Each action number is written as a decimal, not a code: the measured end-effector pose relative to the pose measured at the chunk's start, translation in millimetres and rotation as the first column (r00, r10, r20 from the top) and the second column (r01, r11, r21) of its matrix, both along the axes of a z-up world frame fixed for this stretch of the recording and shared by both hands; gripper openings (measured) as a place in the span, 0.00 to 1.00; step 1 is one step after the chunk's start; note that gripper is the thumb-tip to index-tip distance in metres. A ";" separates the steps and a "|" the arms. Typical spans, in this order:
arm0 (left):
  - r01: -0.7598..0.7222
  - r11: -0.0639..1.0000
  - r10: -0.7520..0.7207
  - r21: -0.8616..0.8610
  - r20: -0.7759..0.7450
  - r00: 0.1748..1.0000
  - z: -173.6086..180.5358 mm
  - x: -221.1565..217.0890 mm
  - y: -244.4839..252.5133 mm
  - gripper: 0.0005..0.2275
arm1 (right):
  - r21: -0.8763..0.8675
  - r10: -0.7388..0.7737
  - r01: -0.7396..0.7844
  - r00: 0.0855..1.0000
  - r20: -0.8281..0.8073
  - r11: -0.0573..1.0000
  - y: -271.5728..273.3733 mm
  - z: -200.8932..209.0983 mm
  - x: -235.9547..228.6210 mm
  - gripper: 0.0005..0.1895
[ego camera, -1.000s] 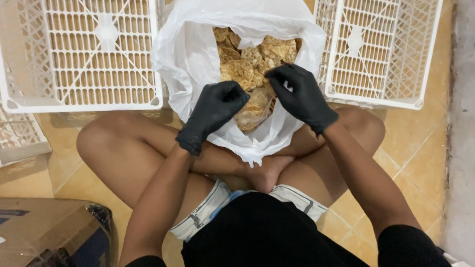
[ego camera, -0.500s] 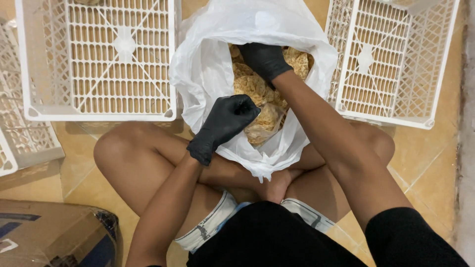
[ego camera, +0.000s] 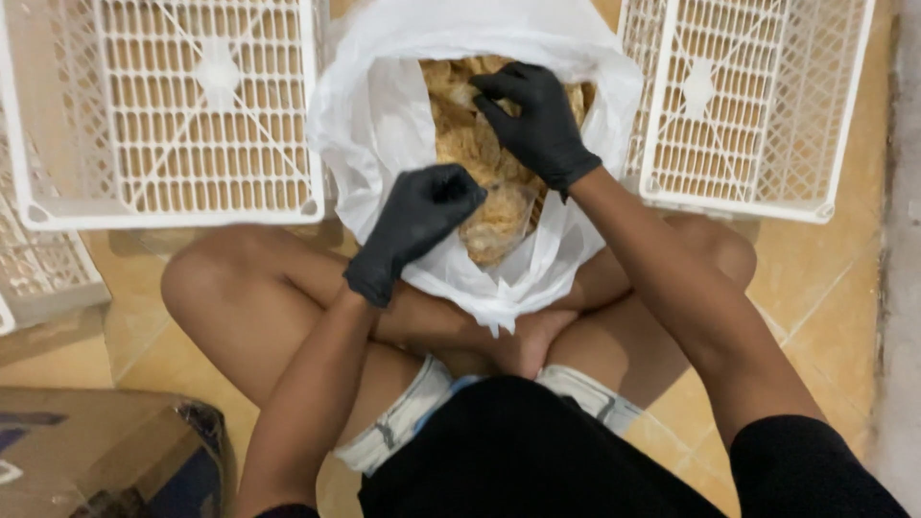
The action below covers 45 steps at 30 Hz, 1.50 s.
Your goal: The person sits cross-legged on the floor and packs round, flat, light-brown food items from a large white plastic bag into small clear plastic bags. They then place the filled small bags into a white plastic crate. The person repeats this process throughout the clip.
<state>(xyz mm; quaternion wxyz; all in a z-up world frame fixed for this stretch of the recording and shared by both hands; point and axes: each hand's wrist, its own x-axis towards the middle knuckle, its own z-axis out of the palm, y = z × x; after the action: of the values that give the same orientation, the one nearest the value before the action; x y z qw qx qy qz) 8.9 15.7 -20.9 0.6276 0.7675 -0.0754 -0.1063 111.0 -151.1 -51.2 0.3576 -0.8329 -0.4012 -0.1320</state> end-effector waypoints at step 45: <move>-0.021 0.995 0.022 0.095 -0.007 1.000 4.2 -3.5 -6.2 0.08 | -0.118 -0.131 0.127 0.991 -0.019 0.985 -35.1 79.7 -92.2 0.09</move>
<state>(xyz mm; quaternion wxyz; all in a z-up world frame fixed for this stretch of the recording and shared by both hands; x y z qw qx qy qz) 5.4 9.6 -16.7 0.5916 0.7970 -0.0595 -0.1059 18.8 -186.2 28.4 0.3043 -0.8784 -0.3485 -0.1199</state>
